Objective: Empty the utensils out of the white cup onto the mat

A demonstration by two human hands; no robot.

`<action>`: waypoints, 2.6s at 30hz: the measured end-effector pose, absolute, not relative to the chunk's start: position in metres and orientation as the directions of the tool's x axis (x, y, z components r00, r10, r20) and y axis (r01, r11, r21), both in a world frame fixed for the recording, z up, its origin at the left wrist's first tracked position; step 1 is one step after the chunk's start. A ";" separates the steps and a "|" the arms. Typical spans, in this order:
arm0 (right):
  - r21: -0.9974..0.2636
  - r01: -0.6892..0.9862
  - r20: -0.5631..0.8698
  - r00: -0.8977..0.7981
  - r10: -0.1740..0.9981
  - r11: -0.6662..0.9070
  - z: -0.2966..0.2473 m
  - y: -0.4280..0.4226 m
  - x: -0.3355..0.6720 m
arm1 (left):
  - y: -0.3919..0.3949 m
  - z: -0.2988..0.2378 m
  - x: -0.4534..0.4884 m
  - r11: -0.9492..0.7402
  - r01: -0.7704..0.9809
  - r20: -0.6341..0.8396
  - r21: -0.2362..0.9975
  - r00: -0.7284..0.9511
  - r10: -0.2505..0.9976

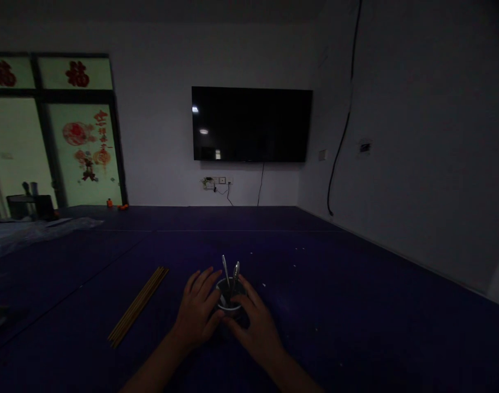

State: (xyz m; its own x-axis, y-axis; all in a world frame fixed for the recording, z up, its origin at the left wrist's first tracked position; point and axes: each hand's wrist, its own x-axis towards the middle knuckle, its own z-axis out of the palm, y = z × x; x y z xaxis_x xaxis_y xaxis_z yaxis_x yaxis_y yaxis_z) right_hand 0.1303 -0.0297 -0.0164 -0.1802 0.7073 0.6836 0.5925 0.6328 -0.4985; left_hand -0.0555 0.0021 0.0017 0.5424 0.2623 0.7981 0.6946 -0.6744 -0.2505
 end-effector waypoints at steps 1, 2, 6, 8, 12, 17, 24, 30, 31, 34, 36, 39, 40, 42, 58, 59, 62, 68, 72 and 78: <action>-0.491 0.599 0.687 -0.180 0.704 0.632 -0.016 -0.030 0.130 | 0.003 0.001 -0.056 -0.677 0.692 0.798 -0.252 0.544 0.259; -0.483 0.605 0.691 -0.179 0.700 0.632 -0.015 -0.030 0.130 | 0.004 0.000 -0.057 -0.680 0.689 0.798 -0.249 0.544 0.259; -0.455 0.629 0.705 -0.178 0.687 0.630 -0.013 -0.031 0.129 | 0.008 -0.004 -0.059 -0.712 0.681 0.794 -0.172 0.524 0.309; -0.442 0.637 0.711 -0.179 0.680 0.631 -0.013 -0.031 0.129 | 0.008 -0.005 -0.058 -0.730 0.677 0.781 -0.089 0.503 0.371; -0.413 0.643 0.730 -0.189 0.656 0.645 -0.012 -0.031 0.130 | 0.003 -0.001 -0.050 -0.750 0.636 0.741 0.180 0.413 0.529; -0.375 0.659 0.748 -0.200 0.633 0.652 -0.009 -0.031 0.131 | -0.001 0.004 -0.041 -0.721 0.494 0.675 0.486 0.312 0.669; -0.315 0.692 0.741 -0.248 0.624 0.649 -0.002 -0.033 0.131 | 0.002 0.008 -0.037 -0.647 0.292 0.589 0.704 0.268 0.762; -0.286 0.702 0.752 -0.257 0.607 0.652 -0.001 -0.032 0.132 | 0.003 0.011 -0.037 -0.631 0.216 0.576 0.745 0.268 0.772; -0.287 0.702 0.753 -0.256 0.607 0.652 -0.001 -0.032 0.132 | 0.003 0.011 -0.037 -0.629 0.216 0.574 0.747 0.270 0.773; -0.300 0.693 0.758 -0.243 0.605 0.655 0.000 -0.031 0.132 | 0.003 0.013 -0.036 -0.612 0.209 0.556 0.763 0.272 0.785; -0.309 0.678 0.763 -0.241 0.599 0.667 0.000 -0.031 0.132 | 0.006 0.014 -0.035 -0.581 0.191 0.521 0.791 0.287 0.804; -0.334 0.648 0.760 -0.244 0.602 0.684 0.000 -0.029 0.131 | 0.015 0.018 -0.034 -0.522 0.098 0.467 0.848 0.328 0.821; -0.343 0.640 0.757 -0.246 0.606 0.688 0.000 -0.029 0.131 | 0.020 0.020 -0.034 -0.494 0.055 0.447 0.868 0.348 0.824; -0.355 0.629 0.751 -0.249 0.612 0.692 -0.001 -0.028 0.131 | 0.029 0.023 -0.033 -0.424 -0.021 0.398 0.906 0.389 0.831; -0.362 0.628 0.756 -0.235 0.612 0.689 -0.002 -0.033 0.131 | 0.072 0.038 -0.033 -0.182 -0.105 0.210 0.978 0.483 0.850; -0.364 0.631 0.756 -0.229 0.613 0.685 -0.003 -0.033 0.131 | 0.073 0.036 -0.032 -0.173 -0.129 0.214 0.976 0.478 0.852; -0.369 0.643 0.756 -0.212 0.619 0.671 -0.005 -0.033 0.131 | 0.072 0.031 -0.030 -0.144 -0.183 0.216 0.973 0.482 0.849; -0.396 0.646 0.765 -0.161 0.623 0.653 -0.010 -0.033 0.133 | 0.064 0.037 -0.030 -0.168 -0.110 0.200 0.980 0.594 0.779; -0.373 0.653 0.778 -0.166 0.605 0.659 -0.011 -0.031 0.134 | 0.060 0.044 -0.031 -0.223 -0.022 0.188 0.975 0.622 0.760; -0.348 0.659 0.787 -0.181 0.590 0.667 -0.010 -0.030 0.134 | 0.062 0.043 -0.034 -0.199 -0.044 0.178 0.979 0.662 0.728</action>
State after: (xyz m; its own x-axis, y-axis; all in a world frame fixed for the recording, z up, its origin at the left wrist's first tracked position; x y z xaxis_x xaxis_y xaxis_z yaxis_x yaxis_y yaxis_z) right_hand 0.1338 -0.0304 -0.0100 -0.1813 0.5896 0.7871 0.6586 0.6672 -0.3480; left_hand -0.0338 0.0617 0.0435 0.6616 0.7284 0.1778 -0.0443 -0.1987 0.9791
